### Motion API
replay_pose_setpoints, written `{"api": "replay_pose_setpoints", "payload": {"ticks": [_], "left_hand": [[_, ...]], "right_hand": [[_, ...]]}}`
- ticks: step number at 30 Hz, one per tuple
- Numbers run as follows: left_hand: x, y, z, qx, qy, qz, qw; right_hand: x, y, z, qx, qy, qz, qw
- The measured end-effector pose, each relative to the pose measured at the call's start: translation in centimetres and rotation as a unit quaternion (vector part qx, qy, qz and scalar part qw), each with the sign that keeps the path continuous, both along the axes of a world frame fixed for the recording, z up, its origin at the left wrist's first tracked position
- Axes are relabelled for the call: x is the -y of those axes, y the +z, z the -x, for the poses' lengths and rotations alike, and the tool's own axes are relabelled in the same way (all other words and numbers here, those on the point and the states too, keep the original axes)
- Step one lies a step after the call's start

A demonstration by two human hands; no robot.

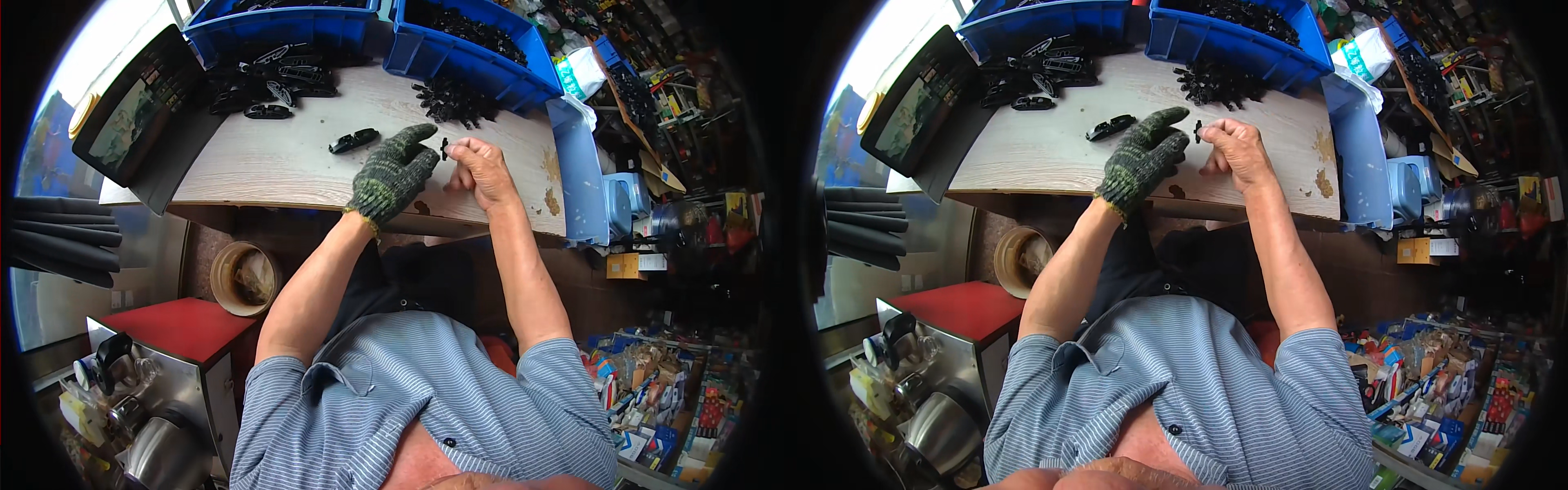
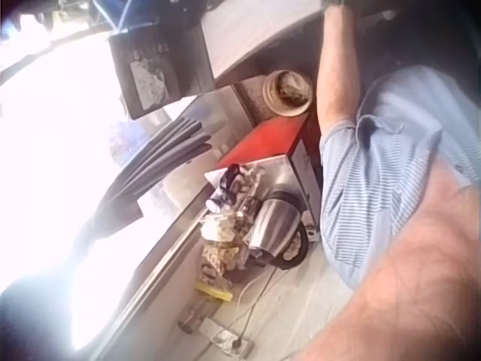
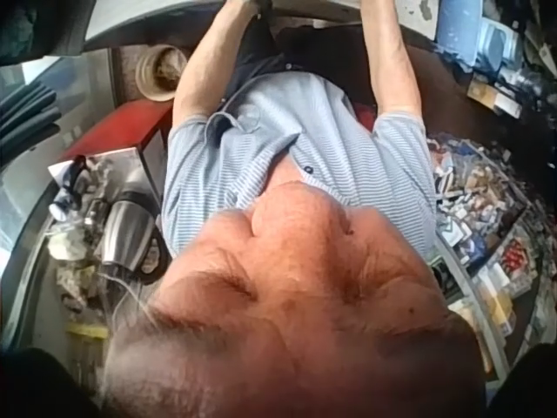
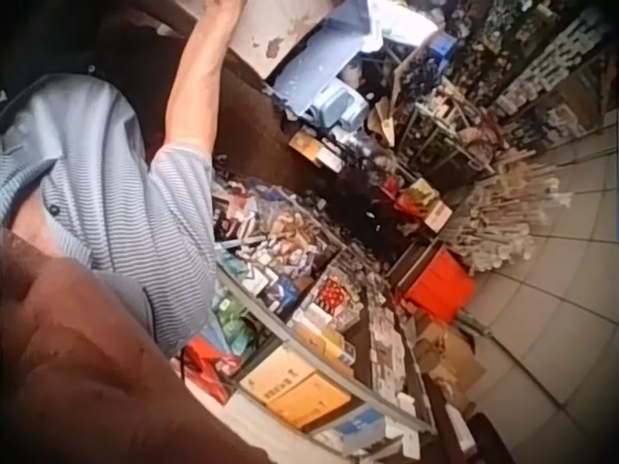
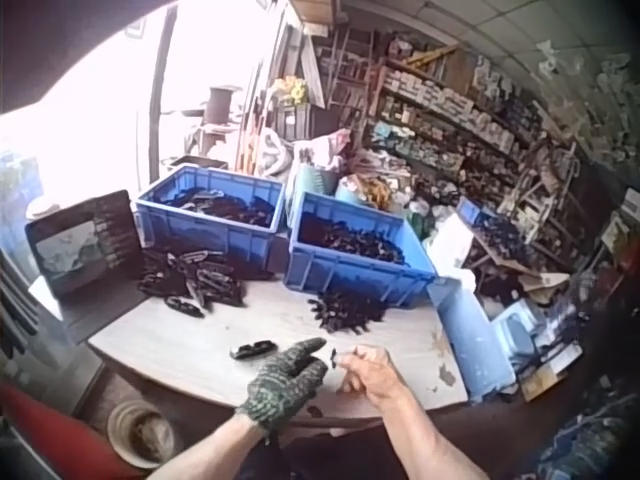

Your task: The person is assembling small black plastic components by hand at a workbench.

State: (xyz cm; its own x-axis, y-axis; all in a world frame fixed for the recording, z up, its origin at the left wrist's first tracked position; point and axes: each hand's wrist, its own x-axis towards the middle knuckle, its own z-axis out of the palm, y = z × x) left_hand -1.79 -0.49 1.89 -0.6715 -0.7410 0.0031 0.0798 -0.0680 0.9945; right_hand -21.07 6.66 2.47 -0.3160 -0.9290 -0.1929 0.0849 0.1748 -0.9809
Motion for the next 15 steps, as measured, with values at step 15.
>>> {"api": "replay_pose_setpoints", "payload": {"ticks": [15], "left_hand": [[0.7, 0.1, 1.5, -0.045, 0.036, -0.124, 0.991]], "right_hand": [[-1.0, -0.6, -3.5, -0.008, -0.058, 0.071, 0.996]]}}
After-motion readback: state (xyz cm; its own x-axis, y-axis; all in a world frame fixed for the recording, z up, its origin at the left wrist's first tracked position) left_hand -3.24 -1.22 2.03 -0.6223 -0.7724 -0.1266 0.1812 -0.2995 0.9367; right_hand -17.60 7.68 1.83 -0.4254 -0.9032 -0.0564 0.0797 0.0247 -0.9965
